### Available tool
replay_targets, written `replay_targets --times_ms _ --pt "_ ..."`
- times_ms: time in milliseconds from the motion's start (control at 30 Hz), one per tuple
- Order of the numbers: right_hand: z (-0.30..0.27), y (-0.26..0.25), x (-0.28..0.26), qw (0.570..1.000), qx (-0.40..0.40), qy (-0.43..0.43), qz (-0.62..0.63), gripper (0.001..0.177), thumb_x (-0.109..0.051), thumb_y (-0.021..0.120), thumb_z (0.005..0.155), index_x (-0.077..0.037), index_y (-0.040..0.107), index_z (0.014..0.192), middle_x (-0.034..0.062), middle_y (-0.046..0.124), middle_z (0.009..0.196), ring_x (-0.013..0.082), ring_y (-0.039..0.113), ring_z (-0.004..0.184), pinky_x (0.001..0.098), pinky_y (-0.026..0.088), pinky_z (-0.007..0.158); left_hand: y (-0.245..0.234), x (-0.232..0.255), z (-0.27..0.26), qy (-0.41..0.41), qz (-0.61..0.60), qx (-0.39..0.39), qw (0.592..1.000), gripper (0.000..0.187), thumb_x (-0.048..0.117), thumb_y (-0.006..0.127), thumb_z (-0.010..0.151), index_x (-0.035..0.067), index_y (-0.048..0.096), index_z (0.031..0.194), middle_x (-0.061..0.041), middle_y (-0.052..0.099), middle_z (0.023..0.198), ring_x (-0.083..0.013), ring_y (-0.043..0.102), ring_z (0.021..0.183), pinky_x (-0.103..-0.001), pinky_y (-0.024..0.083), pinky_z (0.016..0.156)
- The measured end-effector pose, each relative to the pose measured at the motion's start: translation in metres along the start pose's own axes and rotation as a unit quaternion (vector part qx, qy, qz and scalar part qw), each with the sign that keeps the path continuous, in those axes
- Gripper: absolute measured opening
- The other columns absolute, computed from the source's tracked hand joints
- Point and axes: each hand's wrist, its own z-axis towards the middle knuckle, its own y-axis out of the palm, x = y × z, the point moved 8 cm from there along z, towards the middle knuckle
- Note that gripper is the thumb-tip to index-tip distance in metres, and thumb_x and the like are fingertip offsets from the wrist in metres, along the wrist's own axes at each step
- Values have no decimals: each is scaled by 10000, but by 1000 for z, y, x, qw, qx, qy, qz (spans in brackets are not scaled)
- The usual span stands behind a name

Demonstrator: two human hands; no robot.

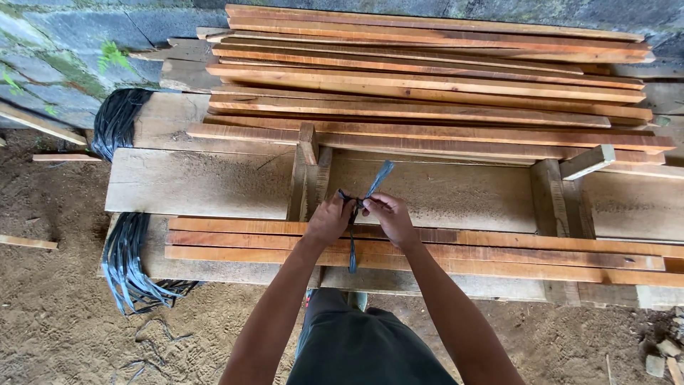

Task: Bundling thin wooden strips together using flexible binding material and tying knots to secure them.

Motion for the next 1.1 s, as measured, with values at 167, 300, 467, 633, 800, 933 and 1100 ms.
replay_targets --times_ms 167,300,467,633,800,933,1100 --pt "3 -5 6 1000 2 2 7 108 -69 750 961 32 755 999 159 738 836 183 719 785 369 589 815 6 -7 1 -25 3 -12 1000 370 304 472 1125 -26 559 1267 -268 688 949 -415 734 771 -542 650 534" --pt "10 -10 27 999 -8 36 -19 200 -166 657 1067 14 703 992 168 726 863 197 684 819 377 531 841 -1 -6 -7 -17 30 6 999 419 312 474 1128 -37 532 1354 -281 686 992 -450 729 797 -599 660 569" --pt "8 -12 24 997 16 64 -28 258 -233 571 1117 -33 653 975 131 714 849 184 675 819 361 479 838 2 -7 -9 -30 30 24 999 482 385 419 1138 -27 534 1361 -279 676 1043 -459 732 831 -620 651 610" --pt "10 -10 18 998 23 60 -1 214 -196 563 1100 -54 616 949 111 700 763 160 660 686 320 462 717 -9 8 -7 -21 31 3 999 394 334 431 1135 -2 554 1300 -255 669 944 -435 723 737 -585 639 543" --pt "7 -3 18 998 -28 24 44 106 -63 691 994 17 689 925 200 731 781 241 725 690 371 554 730 -4 6 -5 7 -6 -10 1000 308 294 466 1134 33 557 1270 -213 675 935 -367 743 757 -499 632 508" --pt "6 -1 7 998 -35 4 47 72 -30 744 943 40 731 941 212 748 789 253 739 703 386 575 729 -13 20 -6 12 -37 10 999 304 267 500 1124 9 587 1258 -244 680 912 -412 733 733 -516 629 490" --pt "7 0 7 997 -21 45 60 130 2 810 855 79 711 890 212 724 773 245 740 685 381 629 684 -44 57 -17 65 -153 45 985 203 159 661 1049 38 699 1207 -167 745 825 -273 744 686 -416 626 537"
